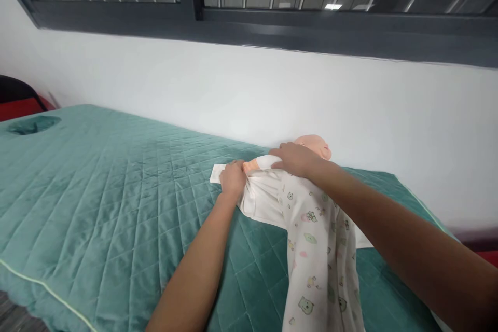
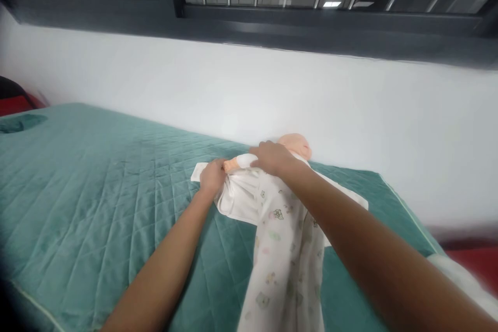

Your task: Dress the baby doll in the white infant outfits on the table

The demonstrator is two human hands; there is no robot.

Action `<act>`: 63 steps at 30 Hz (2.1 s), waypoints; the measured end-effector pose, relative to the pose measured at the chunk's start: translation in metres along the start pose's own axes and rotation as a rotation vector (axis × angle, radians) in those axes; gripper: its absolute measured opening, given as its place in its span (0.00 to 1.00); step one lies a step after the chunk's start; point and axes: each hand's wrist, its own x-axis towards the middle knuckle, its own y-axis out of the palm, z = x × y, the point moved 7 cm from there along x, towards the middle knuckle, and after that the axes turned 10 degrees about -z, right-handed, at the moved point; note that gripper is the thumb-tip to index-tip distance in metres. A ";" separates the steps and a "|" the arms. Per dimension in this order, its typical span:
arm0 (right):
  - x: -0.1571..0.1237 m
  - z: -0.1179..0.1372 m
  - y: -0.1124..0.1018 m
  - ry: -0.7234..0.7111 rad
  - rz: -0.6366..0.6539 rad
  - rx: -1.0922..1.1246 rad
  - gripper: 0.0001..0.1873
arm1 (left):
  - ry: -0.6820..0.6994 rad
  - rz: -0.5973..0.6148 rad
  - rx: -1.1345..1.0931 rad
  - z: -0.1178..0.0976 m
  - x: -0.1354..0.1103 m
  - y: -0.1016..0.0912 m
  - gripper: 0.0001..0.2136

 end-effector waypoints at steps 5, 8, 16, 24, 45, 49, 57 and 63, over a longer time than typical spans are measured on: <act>0.007 0.004 0.008 0.018 -0.016 0.055 0.19 | 0.012 -0.020 0.075 -0.004 0.000 0.000 0.17; 0.015 0.012 0.020 0.038 0.002 0.081 0.19 | 0.078 -0.062 0.170 -0.013 -0.002 -0.002 0.14; 0.022 0.016 0.029 0.069 -0.067 0.293 0.22 | 0.304 -0.111 0.187 -0.039 -0.008 0.002 0.19; -0.076 -0.077 0.017 0.483 -0.625 0.843 0.17 | 0.243 -0.157 0.248 -0.027 -0.012 -0.002 0.13; -0.169 -0.129 0.094 0.921 -0.674 0.446 0.26 | 0.309 -0.128 -0.124 -0.116 -0.062 -0.043 0.18; -0.169 -0.133 0.097 0.967 -0.637 0.458 0.20 | 0.684 0.208 -0.114 -0.214 -0.069 -0.021 0.16; -0.169 -0.133 0.098 0.988 -0.602 0.467 0.18 | 0.804 0.617 0.415 -0.289 -0.057 0.054 0.10; -0.170 -0.134 0.099 0.991 -0.595 0.484 0.19 | 0.805 0.538 0.493 -0.298 -0.058 0.084 0.12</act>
